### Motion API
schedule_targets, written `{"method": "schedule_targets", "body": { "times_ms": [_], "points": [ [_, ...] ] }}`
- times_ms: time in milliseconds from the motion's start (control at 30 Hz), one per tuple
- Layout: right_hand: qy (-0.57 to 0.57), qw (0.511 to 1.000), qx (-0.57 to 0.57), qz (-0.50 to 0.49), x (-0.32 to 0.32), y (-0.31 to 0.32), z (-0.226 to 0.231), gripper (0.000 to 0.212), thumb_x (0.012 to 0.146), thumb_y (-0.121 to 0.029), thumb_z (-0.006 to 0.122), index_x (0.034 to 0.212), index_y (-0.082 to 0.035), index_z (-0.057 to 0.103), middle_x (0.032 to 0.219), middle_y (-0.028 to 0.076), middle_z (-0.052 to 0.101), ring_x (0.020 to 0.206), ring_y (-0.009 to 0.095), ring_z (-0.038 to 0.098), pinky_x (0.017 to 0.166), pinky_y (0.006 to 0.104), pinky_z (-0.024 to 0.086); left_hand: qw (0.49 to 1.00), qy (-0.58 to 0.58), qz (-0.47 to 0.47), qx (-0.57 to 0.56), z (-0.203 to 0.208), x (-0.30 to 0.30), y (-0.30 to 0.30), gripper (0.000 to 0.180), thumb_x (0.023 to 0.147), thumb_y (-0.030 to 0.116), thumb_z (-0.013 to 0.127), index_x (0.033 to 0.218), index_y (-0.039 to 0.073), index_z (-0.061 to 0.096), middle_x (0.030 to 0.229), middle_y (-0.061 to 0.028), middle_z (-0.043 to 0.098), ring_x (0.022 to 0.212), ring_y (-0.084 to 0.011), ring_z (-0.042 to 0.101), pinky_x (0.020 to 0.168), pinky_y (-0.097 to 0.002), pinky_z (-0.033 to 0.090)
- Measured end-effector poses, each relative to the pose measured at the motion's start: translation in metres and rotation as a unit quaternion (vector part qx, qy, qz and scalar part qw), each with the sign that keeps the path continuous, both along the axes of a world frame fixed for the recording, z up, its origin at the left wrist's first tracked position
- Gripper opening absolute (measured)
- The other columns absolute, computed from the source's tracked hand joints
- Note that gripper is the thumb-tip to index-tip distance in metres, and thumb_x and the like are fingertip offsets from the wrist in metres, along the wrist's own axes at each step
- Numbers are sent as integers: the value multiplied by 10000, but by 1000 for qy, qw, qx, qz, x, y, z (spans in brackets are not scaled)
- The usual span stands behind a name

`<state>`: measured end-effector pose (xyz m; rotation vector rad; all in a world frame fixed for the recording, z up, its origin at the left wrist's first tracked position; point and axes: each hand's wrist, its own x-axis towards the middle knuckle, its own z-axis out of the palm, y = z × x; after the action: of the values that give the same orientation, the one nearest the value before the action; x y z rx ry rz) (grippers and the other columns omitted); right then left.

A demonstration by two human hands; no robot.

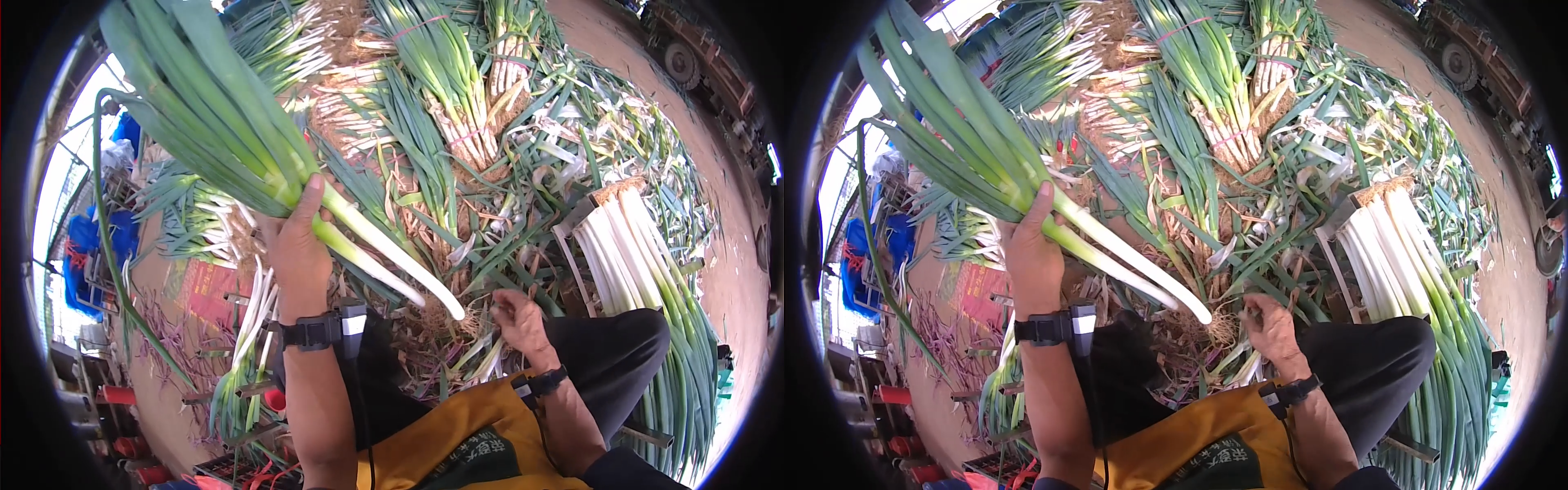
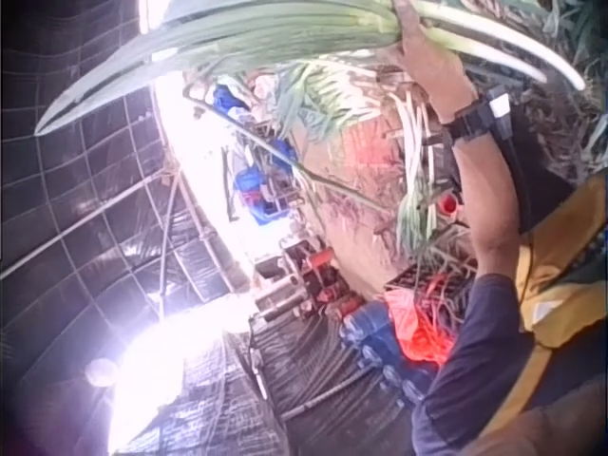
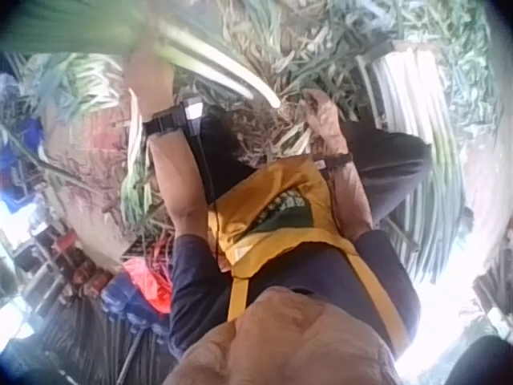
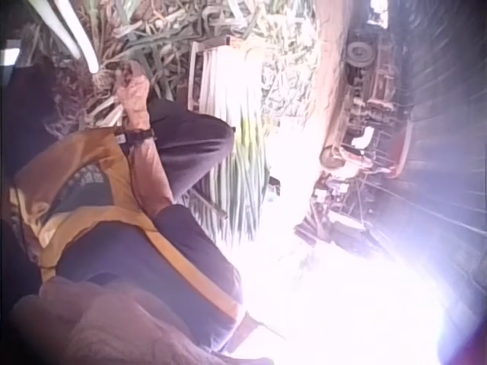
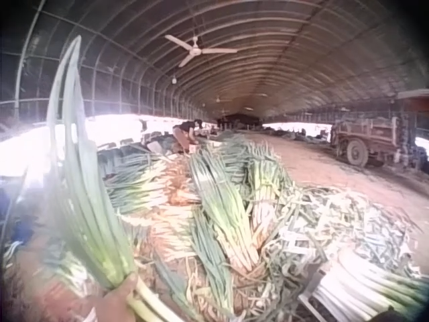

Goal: Peeling the outer layers of leeks to clean them and then sorting/stacking them into a crate.

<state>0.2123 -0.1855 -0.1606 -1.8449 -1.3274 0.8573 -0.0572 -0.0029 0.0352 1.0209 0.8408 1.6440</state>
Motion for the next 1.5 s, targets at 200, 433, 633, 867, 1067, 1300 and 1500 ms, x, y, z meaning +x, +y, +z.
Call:
{"method": "schedule_targets", "body": {
  "times_ms": [200,433,633,867,1067,1300,1500],
  "points": [
    [11,982,95,163,-43,26,52,514,835,-161,740,1308,-61,565,1178,182,637,1128,350,610,979,390,482,997,-52,-35,-35,-25,-1,2,424,839,56,765,1190,41,527,992,-100,677,825,-236,685,610,-296,444],
    [96,989,32,106,-43,9,-7,243,947,-186,625,1136,-39,585,901,149,630,808,260,606,773,377,495,976,-131,-103,-136,-16,-1,-3,364,898,15,682,1245,32,572,1085,-100,668,944,-237,681,621,-300,464],
    [224,963,-83,124,-20,10,6,272,987,-263,606,1112,-22,619,903,41,644,830,109,582,754,282,485,930,367,-6,-2,-16,-16,-10,406,958,5,589,1361,32,554,1153,-92,666,969,-127,618,774,-250,493],
    [335,932,-86,109,-6,4,12,334,1001,-331,596,1001,-2,654,784,15,639,708,77,602,652,254,504,987,152,-40,-14,-19,-16,-7,300,1004,129,579,1230,-69,575,1216,-124,601,1100,-189,601,959,-322,500],
    [297,947,-85,-84,-4,-6,-15,552,1006,-503,511,979,26,669,830,40,646,808,113,566,773,295,474,931,351,63,81,-26,-34,-10,311,1027,132,529,1261,-69,558,1187,-107,628,1066,-170,593,941,-288,483],
    [324,921,-11,-217,11,4,-41,422,1014,-392,544,965,18,633,800,65,625,815,146,573,776,312,473,979,206,7,0,-23,-39,-2,509,905,-49,486,1410,-88,439,1284,-113,620,1050,-147,575,926,-263,464],
    [60,963,120,-234,50,3,-103,125,977,-138,596,1006,-17,598,807,50,603,740,121,540,681,289,450,877,467,95,59,-30,-46,-11,522,937,56,548,1436,-46,434,1291,-150,620,1070,-188,614,932,-306,491]
  ]
}}
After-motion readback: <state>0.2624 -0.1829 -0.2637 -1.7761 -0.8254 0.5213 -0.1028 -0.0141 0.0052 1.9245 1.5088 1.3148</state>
